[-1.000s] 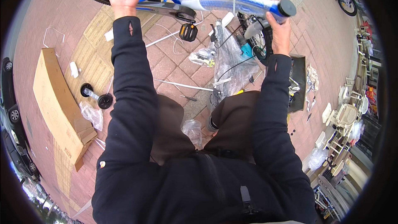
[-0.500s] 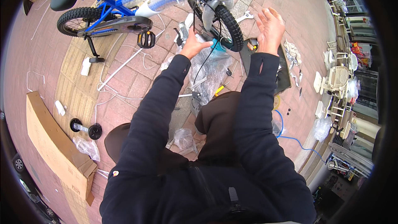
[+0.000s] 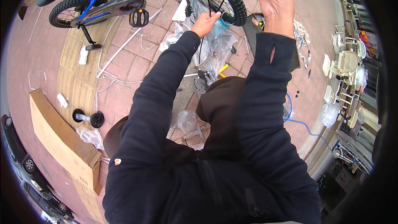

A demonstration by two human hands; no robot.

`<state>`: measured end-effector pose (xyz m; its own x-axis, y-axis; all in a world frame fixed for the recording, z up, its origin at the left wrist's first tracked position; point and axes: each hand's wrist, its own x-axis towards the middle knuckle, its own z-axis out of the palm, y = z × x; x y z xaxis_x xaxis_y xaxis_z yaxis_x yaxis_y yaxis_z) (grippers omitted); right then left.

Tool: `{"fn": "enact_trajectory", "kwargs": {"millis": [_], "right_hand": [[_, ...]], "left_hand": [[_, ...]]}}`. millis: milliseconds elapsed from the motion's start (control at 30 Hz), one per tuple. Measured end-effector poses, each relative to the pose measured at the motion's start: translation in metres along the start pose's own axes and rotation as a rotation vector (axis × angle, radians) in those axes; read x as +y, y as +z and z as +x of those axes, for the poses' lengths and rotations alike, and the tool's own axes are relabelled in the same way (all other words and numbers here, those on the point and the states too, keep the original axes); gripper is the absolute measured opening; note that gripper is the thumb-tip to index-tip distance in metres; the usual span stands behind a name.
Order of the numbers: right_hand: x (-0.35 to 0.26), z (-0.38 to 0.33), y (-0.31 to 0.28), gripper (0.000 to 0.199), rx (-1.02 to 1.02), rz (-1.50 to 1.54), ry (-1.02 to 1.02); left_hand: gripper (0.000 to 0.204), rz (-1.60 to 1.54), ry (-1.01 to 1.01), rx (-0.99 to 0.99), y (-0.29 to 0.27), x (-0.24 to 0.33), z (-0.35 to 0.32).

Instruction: The person attaches the bicycle seat to the frame and tightens it. Then they unwrap and install both pedals onto the crank arms, securing them with a wrench. Finally, they handle the handlebar assembly and front wheel.

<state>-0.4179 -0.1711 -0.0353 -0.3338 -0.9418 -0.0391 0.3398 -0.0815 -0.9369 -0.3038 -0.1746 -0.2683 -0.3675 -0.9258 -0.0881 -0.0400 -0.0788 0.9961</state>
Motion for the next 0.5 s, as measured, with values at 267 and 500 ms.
{"fn": "enact_trajectory", "kwargs": {"millis": [267, 500], "right_hand": [[-0.019, -0.040, -0.005, 0.024, -0.065, 0.039, -0.026], [-0.044, -0.082, -0.027, 0.028, -0.122, 0.158, -0.068]], "left_hand": [[0.042, -0.321, 0.046, -0.081, -0.005, 0.086, -0.047], [0.039, -0.481, -0.083, 0.072, -0.047, 0.153, -0.096]]}}
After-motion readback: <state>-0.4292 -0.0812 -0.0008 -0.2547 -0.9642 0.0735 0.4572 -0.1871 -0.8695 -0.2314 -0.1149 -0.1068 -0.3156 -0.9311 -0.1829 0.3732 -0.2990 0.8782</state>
